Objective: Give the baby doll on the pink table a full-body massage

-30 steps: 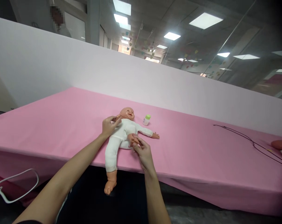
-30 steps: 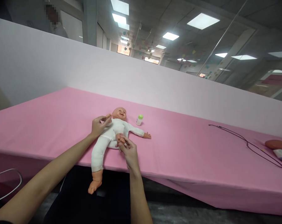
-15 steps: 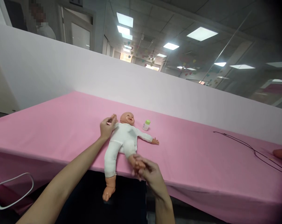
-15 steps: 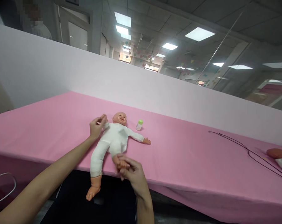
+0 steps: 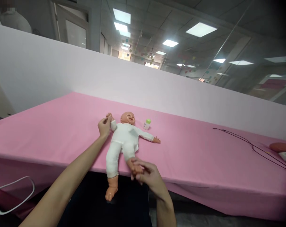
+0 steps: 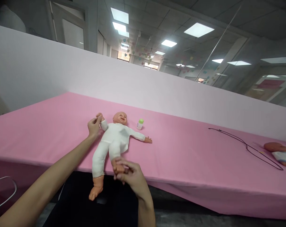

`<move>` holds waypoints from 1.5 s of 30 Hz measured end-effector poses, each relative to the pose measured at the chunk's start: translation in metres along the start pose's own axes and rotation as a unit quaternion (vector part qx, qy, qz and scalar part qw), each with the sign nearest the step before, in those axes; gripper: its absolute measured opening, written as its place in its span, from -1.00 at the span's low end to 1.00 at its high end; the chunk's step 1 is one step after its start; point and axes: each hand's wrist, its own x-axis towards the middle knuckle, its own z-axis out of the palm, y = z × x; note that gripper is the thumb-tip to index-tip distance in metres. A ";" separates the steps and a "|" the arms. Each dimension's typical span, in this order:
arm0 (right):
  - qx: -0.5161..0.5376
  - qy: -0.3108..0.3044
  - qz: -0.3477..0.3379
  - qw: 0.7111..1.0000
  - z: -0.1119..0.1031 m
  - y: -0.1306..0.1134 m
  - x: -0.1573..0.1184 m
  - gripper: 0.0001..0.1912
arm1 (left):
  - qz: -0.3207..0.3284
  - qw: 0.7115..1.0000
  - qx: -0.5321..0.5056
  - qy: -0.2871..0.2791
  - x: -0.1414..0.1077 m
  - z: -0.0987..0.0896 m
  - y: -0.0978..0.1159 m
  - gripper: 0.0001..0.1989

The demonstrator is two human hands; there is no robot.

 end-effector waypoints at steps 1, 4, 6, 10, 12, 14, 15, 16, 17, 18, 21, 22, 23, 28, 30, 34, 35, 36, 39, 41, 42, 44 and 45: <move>0.003 -0.028 0.025 0.999 -0.004 0.004 -0.013 -0.58 | -0.051 0.998 -0.016 0.032 0.005 -0.002 -0.003 -0.51; 0.016 -0.059 0.061 0.996 -0.012 0.017 -0.034 -0.55 | -0.176 0.977 -0.052 0.106 0.015 -0.007 -0.011 -0.54; 0.026 -0.050 0.052 0.997 -0.015 0.018 -0.033 -0.54 | -0.168 0.976 -0.060 0.127 0.017 -0.009 -0.010 -0.55; 0.001 0.033 -0.022 0.999 -0.010 0.002 0.007 -0.52 | 0.023 0.999 -0.019 0.041 0.004 -0.006 0.004 -0.58; -0.022 0.093 -0.056 0.994 -0.004 -0.005 0.039 -0.52 | 0.118 0.990 0.032 -0.068 -0.008 -0.005 0.011 -0.64; -0.020 0.113 -0.054 0.992 0.002 -0.007 0.069 -0.49 | 0.189 0.961 0.097 -0.179 -0.018 -0.004 0.014 -0.68; -0.008 0.115 -0.047 0.992 0.005 -0.005 0.081 -0.47 | 0.214 0.945 0.125 -0.216 -0.022 -0.005 0.015 -0.69; 0.004 0.113 -0.040 0.993 0.006 -0.002 0.090 -0.45 | 0.230 0.933 0.143 -0.238 -0.024 -0.005 0.015 -0.70; 0.015 0.112 -0.037 0.993 0.007 0.002 0.094 -0.44 | 0.236 0.928 0.150 -0.245 -0.026 -0.005 0.015 -0.71; 0.024 0.112 -0.039 0.993 0.007 0.005 0.093 -0.44 | 0.231 0.931 0.146 -0.241 -0.026 -0.005 0.015 -0.71; 0.020 0.103 -0.061 0.993 0.002 0.012 0.067 -0.52 | 0.162 0.967 0.088 -0.176 -0.020 -0.001 0.013 -0.66; 0.016 0.087 -0.059 0.994 0.000 0.013 0.052 -0.55 | 0.129 0.980 0.063 -0.140 -0.016 0.000 0.011 -0.63; 0.012 0.061 -0.048 0.997 -0.003 0.014 0.036 -0.57 | 0.092 0.990 0.038 -0.097 -0.012 0.001 0.009 -0.60; 0.020 -0.062 0.060 0.996 -0.014 0.021 -0.024 -0.54 | -0.148 0.983 -0.044 0.104 0.013 -0.005 -0.013 -0.50; 0.022 -0.047 0.056 0.997 -0.016 0.022 -0.028 -0.53 | -0.181 0.974 -0.054 0.128 0.018 -0.008 -0.018 -0.51; 0.022 0.036 -0.001 0.999 -0.012 0.018 -0.003 -0.51 | -0.043 0.997 -0.022 0.061 0.008 -0.006 -0.006 -0.54; 0.019 0.061 -0.018 0.998 -0.009 0.017 0.008 -0.50 | 0.008 1.000 -0.003 0.022 0.003 -0.004 -0.001 -0.57; 0.016 0.083 -0.031 0.996 -0.005 0.015 0.020 -0.50 | 0.059 0.998 0.018 -0.027 -0.004 -0.003 0.003 -0.61; 0.008 0.113 -0.047 0.992 0.009 0.015 0.058 -0.51 | 0.186 0.960 0.089 -0.188 -0.020 -0.001 0.011 -0.71; 0.010 0.114 -0.051 0.992 0.019 0.018 0.077 -0.52 | 0.223 0.936 0.119 -0.243 -0.026 -0.001 0.011 -0.75; 0.013 0.113 -0.053 0.992 0.023 0.019 0.082 -0.52 | 0.222 0.935 0.122 -0.249 -0.026 -0.001 0.011 -0.76; 0.019 0.110 -0.055 0.992 0.028 0.019 0.082 -0.53 | 0.187 0.949 0.105 -0.232 -0.025 -0.001 0.009 -0.76; 0.018 0.107 -0.055 0.993 0.028 0.018 0.076 -0.54 | 0.163 0.958 0.091 -0.216 -0.024 -0.001 0.008 -0.74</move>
